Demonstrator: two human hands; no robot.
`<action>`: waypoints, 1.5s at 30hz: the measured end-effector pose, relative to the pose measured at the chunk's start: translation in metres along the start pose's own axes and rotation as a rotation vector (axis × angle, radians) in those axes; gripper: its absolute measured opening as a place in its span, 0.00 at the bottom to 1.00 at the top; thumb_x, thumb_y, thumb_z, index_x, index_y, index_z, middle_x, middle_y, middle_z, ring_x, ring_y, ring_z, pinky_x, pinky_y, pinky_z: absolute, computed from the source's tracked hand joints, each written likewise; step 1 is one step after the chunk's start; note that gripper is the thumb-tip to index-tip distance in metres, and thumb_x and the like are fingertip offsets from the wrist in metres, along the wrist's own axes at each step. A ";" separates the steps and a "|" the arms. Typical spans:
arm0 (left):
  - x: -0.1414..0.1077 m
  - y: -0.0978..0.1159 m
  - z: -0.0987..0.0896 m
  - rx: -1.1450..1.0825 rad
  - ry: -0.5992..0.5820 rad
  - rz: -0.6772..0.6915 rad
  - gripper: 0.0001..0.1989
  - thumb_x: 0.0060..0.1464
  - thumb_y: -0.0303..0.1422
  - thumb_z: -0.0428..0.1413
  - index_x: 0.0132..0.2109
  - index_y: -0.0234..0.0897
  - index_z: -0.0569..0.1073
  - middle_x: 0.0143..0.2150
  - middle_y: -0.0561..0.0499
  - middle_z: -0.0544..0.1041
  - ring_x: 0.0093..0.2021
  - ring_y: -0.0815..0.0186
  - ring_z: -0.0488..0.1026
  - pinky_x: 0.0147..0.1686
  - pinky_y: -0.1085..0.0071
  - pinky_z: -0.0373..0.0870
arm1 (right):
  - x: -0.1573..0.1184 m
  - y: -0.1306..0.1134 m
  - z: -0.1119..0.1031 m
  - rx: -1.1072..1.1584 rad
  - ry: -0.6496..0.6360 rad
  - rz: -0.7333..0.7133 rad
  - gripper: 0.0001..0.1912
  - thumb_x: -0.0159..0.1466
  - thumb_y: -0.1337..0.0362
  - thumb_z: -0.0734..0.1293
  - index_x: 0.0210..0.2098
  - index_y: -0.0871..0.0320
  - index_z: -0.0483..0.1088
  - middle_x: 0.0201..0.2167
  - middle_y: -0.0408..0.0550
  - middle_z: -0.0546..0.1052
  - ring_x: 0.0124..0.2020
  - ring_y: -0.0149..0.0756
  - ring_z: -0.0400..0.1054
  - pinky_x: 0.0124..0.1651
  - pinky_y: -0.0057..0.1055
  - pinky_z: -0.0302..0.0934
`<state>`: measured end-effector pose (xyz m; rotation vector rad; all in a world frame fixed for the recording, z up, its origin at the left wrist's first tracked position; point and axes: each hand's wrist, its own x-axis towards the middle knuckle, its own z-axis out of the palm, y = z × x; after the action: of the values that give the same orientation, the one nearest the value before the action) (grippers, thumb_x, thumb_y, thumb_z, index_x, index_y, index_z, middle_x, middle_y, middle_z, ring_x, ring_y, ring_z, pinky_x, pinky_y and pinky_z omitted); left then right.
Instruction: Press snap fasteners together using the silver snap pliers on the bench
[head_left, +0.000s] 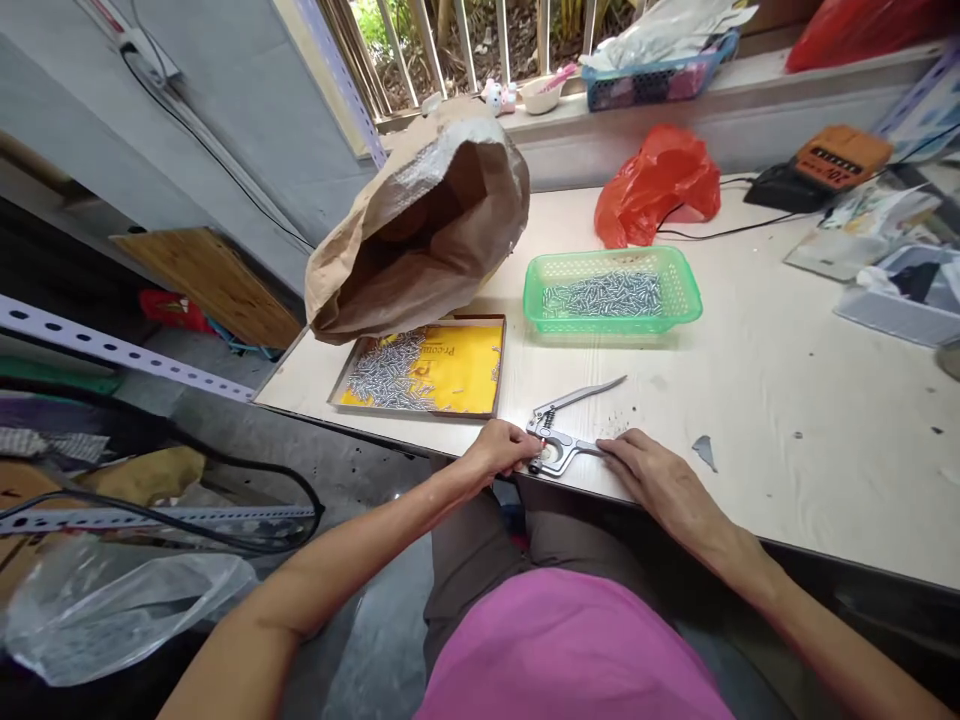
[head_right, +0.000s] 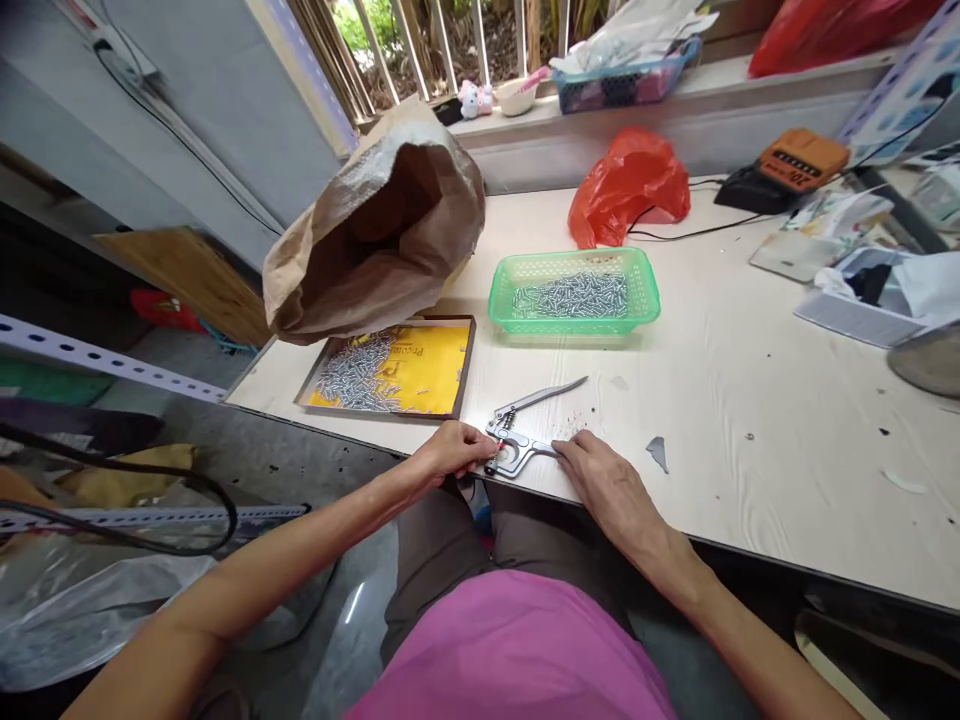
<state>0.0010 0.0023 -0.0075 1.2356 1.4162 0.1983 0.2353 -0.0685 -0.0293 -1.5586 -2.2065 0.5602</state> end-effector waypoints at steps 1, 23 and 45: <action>0.001 -0.001 0.000 0.007 -0.003 0.001 0.14 0.46 0.40 0.59 0.27 0.30 0.74 0.15 0.58 0.63 0.14 0.78 0.54 0.14 0.79 0.49 | 0.001 0.000 0.001 -0.007 0.010 0.002 0.17 0.70 0.61 0.52 0.47 0.57 0.69 0.38 0.51 0.71 0.37 0.36 0.69 0.39 0.33 0.64; 0.006 -0.004 -0.003 0.216 -0.074 -0.044 0.14 0.45 0.41 0.57 0.29 0.32 0.73 0.16 0.58 0.62 0.15 0.75 0.59 0.14 0.79 0.52 | 0.065 0.038 -0.024 -0.386 -0.233 -0.186 0.52 0.50 0.38 0.67 0.64 0.63 0.52 0.63 0.66 0.56 0.65 0.62 0.45 0.57 0.54 0.50; 0.011 0.028 0.024 0.977 0.154 0.788 0.23 0.52 0.42 0.60 0.51 0.33 0.69 0.47 0.45 0.71 0.49 0.58 0.64 0.47 0.65 0.64 | 0.047 0.008 -0.026 -0.323 -0.189 -0.168 0.19 0.60 0.62 0.67 0.49 0.64 0.65 0.40 0.56 0.70 0.42 0.45 0.63 0.44 0.37 0.59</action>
<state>0.0382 0.0101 -0.0013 2.6132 1.0758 0.1300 0.2402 -0.0193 -0.0076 -1.4985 -2.6501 0.3228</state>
